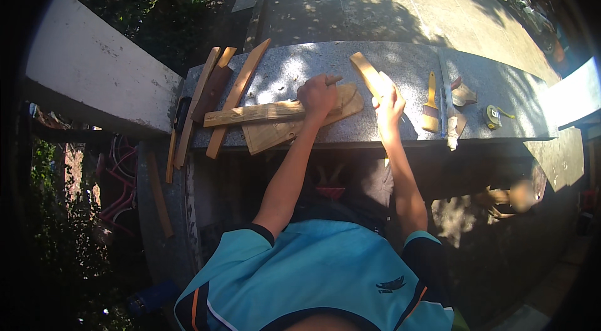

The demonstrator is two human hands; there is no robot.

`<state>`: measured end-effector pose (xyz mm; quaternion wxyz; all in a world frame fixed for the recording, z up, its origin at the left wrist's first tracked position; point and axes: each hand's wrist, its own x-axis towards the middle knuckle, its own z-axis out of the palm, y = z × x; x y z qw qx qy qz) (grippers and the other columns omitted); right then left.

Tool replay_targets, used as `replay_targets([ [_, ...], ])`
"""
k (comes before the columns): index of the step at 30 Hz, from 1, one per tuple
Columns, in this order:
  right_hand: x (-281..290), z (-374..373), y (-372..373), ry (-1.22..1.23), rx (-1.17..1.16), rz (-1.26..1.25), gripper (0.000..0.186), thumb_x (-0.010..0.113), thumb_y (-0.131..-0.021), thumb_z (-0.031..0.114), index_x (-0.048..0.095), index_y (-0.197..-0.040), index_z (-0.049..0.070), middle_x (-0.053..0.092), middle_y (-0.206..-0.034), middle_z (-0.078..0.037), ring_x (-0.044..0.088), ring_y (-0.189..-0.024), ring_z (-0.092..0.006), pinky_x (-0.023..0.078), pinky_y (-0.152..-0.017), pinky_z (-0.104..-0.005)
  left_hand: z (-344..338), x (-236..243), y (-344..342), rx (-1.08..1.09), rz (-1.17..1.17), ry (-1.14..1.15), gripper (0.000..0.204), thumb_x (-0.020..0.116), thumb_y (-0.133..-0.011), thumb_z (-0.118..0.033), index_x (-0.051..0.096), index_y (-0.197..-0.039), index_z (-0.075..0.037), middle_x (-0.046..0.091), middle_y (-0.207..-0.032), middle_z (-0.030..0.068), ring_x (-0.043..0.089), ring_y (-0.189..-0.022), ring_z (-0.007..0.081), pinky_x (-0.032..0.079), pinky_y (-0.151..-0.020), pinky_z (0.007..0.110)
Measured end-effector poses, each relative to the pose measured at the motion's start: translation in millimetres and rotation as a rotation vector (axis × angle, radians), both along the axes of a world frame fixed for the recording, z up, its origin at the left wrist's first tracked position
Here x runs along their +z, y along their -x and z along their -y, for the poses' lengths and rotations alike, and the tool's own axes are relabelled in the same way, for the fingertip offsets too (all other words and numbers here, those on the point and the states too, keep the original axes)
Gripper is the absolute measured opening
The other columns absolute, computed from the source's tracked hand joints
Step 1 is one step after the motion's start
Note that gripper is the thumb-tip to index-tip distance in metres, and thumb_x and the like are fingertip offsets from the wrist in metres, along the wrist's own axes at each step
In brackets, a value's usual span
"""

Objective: Marking and measuring pieces of wood for a project.

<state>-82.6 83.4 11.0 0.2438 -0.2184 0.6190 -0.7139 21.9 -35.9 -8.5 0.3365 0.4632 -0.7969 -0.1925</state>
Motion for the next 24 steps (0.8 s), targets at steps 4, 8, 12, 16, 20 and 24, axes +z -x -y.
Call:
replay_targets([
  [4,0.4,-1.1,-6.0,-0.012,0.173,-0.206,0.040,0.040,-0.092,0.031,0.050,-0.118,0.001,0.046,-0.067,0.002,0.039,-0.053,-0.0045,0.032,-0.046,-0.0183,3.0,11.7,9.7,0.007,0.042,-0.038,0.024,0.054,-0.079,-0.026,0.062,-0.066,-0.007,0.060,-0.064,0.0142,0.059,-0.062,0.0326,0.043,-0.060,0.043],
  [8,12.8,4.5,8.7,0.247,-0.293,0.272,0.041,0.041,-0.091,0.035,0.052,-0.117,0.004,0.049,-0.065,0.000,0.039,-0.050,-0.0043,0.031,-0.045,-0.0183,0.9,6.5,20.3,-0.003,0.034,-0.025,0.017,0.057,-0.074,-0.025,0.066,-0.071,-0.011,0.063,-0.069,0.0114,0.060,-0.065,0.0306,0.045,-0.062,0.041],
  [12,-28.9,13.7,-11.8,0.114,0.090,-0.553,0.039,0.043,-0.089,0.037,0.056,-0.110,0.006,0.042,-0.057,0.004,0.033,-0.046,-0.0032,0.026,-0.040,-0.0199,1.4,3.0,1.4,0.047,0.123,-0.057,0.015,0.057,-0.073,-0.021,0.066,-0.070,-0.009,0.063,-0.068,0.0117,0.060,-0.062,0.0300,0.043,-0.061,0.041],
  [16,-1.7,25.3,-16.2,0.310,-0.499,0.091,0.045,0.041,-0.090,0.041,0.052,-0.118,0.007,0.045,-0.059,0.003,0.036,-0.047,-0.0046,0.031,-0.042,-0.0197,-5.3,5.0,6.7,0.035,0.086,-0.026,0.012,0.059,-0.069,-0.021,0.067,-0.071,-0.012,0.064,-0.070,0.0093,0.060,-0.063,0.0300,0.043,-0.063,0.040],
  [20,-12.6,-3.7,-11.0,0.077,0.231,-0.443,0.047,0.041,-0.091,0.037,0.046,-0.125,0.005,0.055,-0.065,-0.002,0.046,-0.054,-0.0101,0.043,-0.055,-0.0266,2.7,-0.6,0.9,0.044,0.118,-0.013,0.012,0.059,-0.069,-0.021,0.067,-0.071,-0.012,0.064,-0.071,0.0097,0.059,-0.064,0.0312,0.044,-0.060,0.041],
  [24,-1.3,5.7,-6.2,0.258,-0.613,-0.116,0.045,0.040,-0.093,0.027,0.037,-0.130,0.001,0.056,-0.092,-0.005,0.048,-0.067,-0.0121,0.043,-0.066,-0.0259,-1.2,9.0,12.0,0.064,0.007,0.032,0.011,0.059,-0.068,-0.021,0.064,-0.066,-0.012,0.063,-0.068,0.0100,0.059,-0.061,0.0316,0.043,-0.059,0.041],
])
